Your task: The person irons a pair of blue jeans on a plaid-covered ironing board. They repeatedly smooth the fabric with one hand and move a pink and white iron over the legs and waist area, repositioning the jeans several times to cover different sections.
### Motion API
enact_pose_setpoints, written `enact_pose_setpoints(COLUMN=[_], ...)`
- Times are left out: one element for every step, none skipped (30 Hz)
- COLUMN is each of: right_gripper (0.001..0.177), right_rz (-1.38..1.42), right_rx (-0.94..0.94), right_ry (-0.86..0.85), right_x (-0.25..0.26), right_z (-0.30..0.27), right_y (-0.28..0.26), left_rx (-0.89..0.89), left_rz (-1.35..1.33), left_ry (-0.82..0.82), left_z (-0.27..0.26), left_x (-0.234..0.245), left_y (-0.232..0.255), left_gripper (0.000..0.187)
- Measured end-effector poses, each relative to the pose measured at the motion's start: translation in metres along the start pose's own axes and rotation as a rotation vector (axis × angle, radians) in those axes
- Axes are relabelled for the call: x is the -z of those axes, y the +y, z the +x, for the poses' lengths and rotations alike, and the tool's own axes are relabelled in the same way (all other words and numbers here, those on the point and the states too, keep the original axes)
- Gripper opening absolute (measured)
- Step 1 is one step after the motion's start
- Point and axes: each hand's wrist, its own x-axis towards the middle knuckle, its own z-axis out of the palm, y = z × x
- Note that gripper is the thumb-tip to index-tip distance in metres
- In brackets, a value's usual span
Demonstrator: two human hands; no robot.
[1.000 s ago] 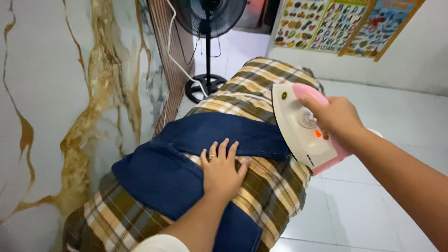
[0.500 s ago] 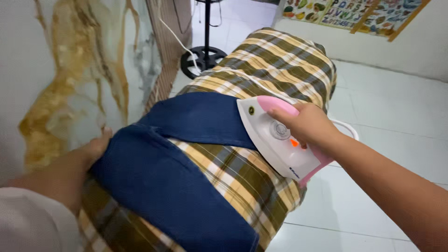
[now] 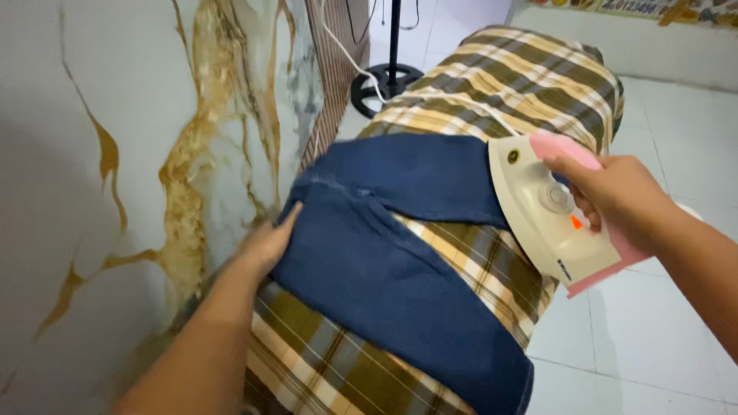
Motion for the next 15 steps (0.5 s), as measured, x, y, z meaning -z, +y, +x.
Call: enact_pose_setpoints(right_gripper=[0.059, 0.059, 0.059, 0.058, 0.058, 0.058, 0.058, 0.059, 0.060, 0.057, 0.055, 0.053, 0.054, 0.055, 0.056], right_rz=[0.024, 0.043, 0.063, 0.051, 0.038, 0.029, 0.054, 0.079, 0.103, 0.097, 0.090, 0.081, 0.043, 0.002, -0.040], right_rx=[-0.022, -0.053, -0.084, -0.046, -0.008, 0.033, 0.023, 0.018, 0.014, 0.024, 0.035, 0.036, 0.035, 0.039, 0.042], right_ry=[0.001, 0.008, 0.015, 0.017, 0.019, 0.010, 0.010, 0.014, 0.018, 0.044, 0.068, 0.098, 0.121, 0.146, 0.170], right_x=[-0.001, 0.000, 0.002, 0.007, 0.011, 0.010, 0.010, 0.013, 0.016, 0.021, 0.026, 0.033, 0.039, 0.044, 0.050], right_z=[-0.002, -0.005, -0.007, -0.012, -0.016, -0.016, -0.015, -0.013, -0.011, -0.011, -0.011, -0.012, -0.013, -0.012, -0.010], right_y=[-0.004, -0.004, -0.004, 0.001, 0.005, 0.008, 0.009, 0.007, 0.003, 0.001, -0.002, -0.004, -0.006, -0.010, -0.013], left_rx=[-0.069, -0.141, -0.142, -0.149, -0.158, -0.231, -0.304, -0.408, -0.510, -0.466, -0.421, -0.378, -0.300, -0.224, -0.146], left_rz=[-0.009, -0.018, 0.178, 0.376, 0.573, 0.524, 0.472, 0.323, 0.171, 0.108, 0.048, -0.006, -0.020, -0.036, -0.048], left_ry=[-0.014, -0.040, -0.032, -0.033, -0.031, 0.066, 0.161, 0.176, 0.189, 0.097, 0.003, -0.102, -0.157, -0.207, -0.255], left_z=[0.009, 0.017, 0.029, 0.047, 0.064, 0.078, 0.092, 0.107, 0.121, 0.132, 0.143, 0.149, 0.153, 0.159, 0.165], left_x=[0.000, -0.002, 0.005, 0.013, 0.019, 0.027, 0.032, 0.032, 0.031, 0.026, 0.020, 0.007, -0.005, -0.013, -0.024], left_y=[0.001, 0.001, 0.003, 0.011, 0.023, 0.033, 0.046, 0.064, 0.083, 0.103, 0.126, 0.145, 0.159, 0.172, 0.185], left_gripper=[0.104, 0.101, 0.093, 0.085, 0.078, 0.074, 0.073, 0.067, 0.061, 0.059, 0.062, 0.070, 0.064, 0.062, 0.063])
